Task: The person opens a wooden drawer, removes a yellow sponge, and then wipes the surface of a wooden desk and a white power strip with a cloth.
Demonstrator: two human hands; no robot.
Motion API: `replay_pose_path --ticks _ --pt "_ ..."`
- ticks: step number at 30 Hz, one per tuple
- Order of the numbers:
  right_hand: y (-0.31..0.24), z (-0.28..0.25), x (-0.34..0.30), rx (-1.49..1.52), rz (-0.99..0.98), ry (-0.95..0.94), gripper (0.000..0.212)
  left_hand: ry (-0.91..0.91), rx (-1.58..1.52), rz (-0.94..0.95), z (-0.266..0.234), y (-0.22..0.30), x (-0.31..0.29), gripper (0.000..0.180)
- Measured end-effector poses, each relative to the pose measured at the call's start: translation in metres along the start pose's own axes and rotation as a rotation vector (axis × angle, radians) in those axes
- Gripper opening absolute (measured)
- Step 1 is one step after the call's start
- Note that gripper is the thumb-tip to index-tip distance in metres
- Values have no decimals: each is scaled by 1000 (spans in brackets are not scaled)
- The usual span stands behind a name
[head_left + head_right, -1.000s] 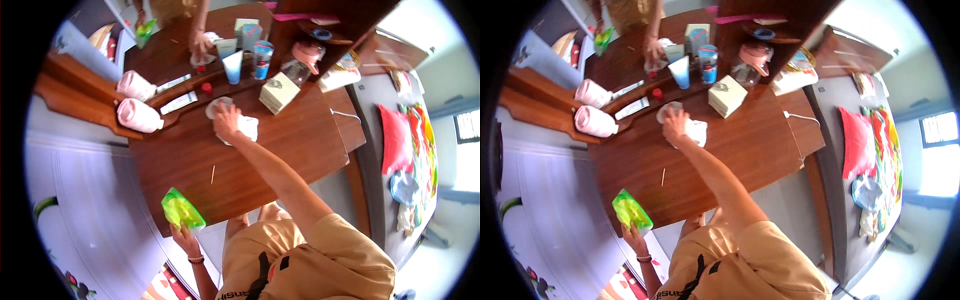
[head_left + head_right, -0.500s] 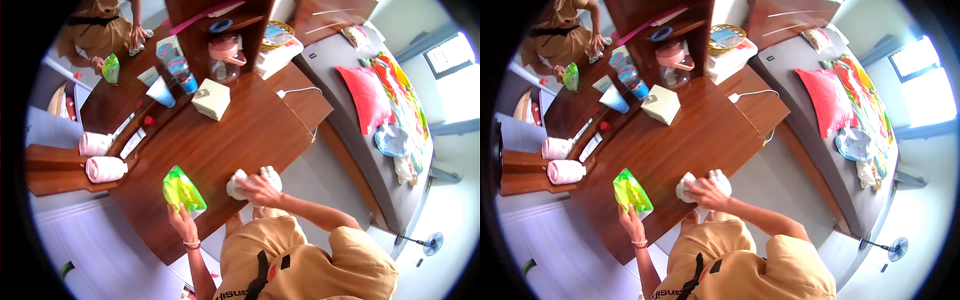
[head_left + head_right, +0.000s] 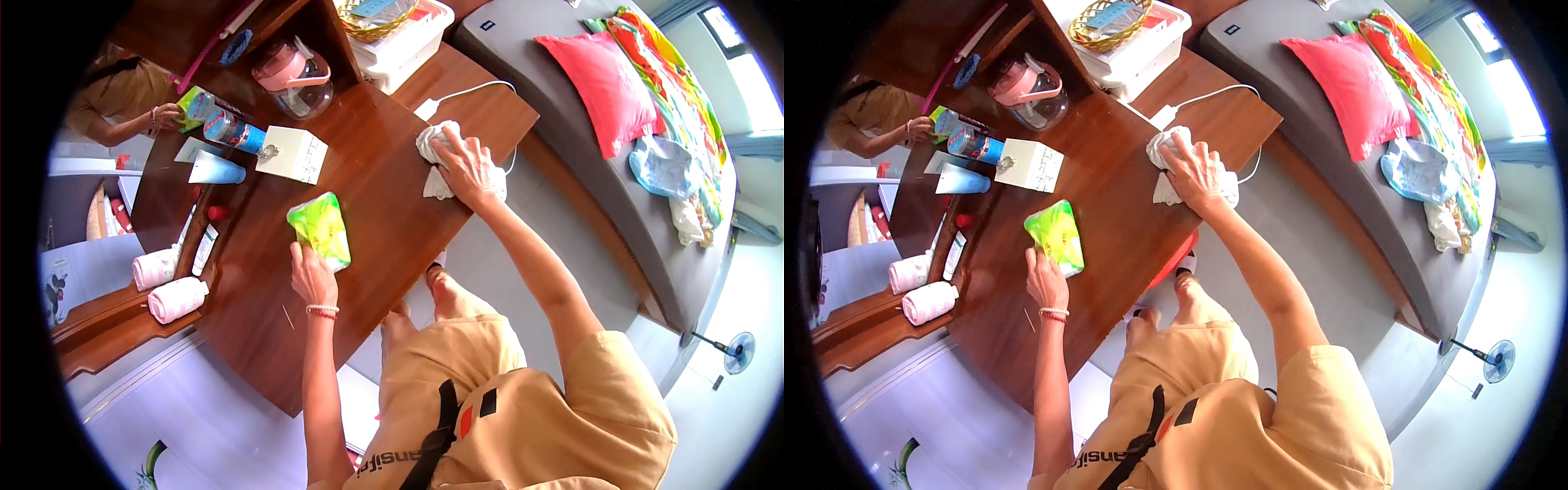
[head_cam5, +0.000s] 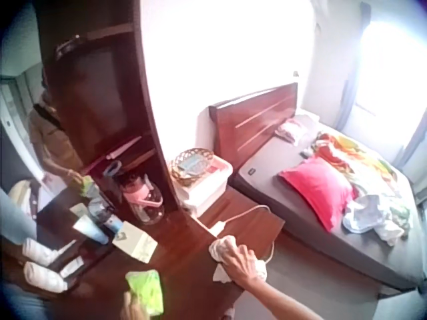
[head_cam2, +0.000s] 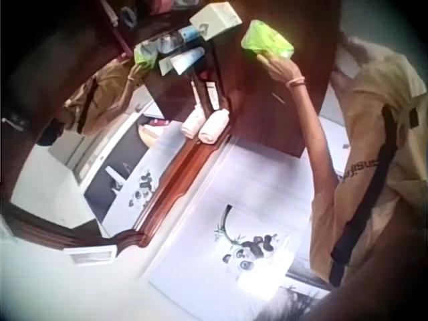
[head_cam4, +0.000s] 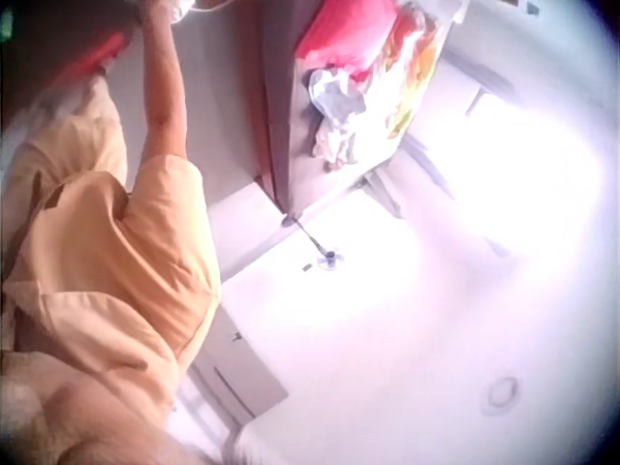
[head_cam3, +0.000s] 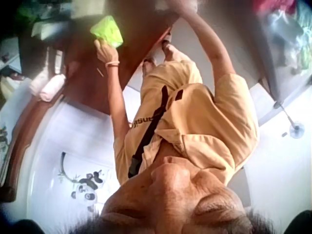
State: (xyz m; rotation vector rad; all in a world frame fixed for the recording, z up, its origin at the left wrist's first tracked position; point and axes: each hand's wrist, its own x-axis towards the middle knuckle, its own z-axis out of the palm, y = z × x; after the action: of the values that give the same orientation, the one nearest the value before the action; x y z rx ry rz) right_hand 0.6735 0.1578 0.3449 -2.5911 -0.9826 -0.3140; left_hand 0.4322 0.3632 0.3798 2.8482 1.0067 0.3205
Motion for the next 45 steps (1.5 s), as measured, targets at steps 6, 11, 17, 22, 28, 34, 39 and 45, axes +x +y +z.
replay_pose_path --ticks 6,11,17,22,28,34,39,45 --pt "-8 8 -19 29 147 101 53 45 -88 58 -18 24 5 40" --pt "-42 6 -62 17 164 178 46 154 -267 172 -23 8 -3 24" --pt "-120 2 -136 139 111 203 44 229 -315 355 -40 1 25 20" --pt "-188 1 -196 176 54 164 44 171 -241 317 -42 -9 57 23" --pt "-219 6 -228 120 9 174 44 217 -265 443 -45 -2 7 30" --pt "-276 6 -244 56 -93 46 29 188 -597 309 -42 -39 -64 30" --pt "-327 9 -272 93 -393 -72 24 204 -622 222 -56 -74 -105 25" --pt "-319 16 -276 163 -389 14 23 136 -699 -44 -54 -115 -144 24"
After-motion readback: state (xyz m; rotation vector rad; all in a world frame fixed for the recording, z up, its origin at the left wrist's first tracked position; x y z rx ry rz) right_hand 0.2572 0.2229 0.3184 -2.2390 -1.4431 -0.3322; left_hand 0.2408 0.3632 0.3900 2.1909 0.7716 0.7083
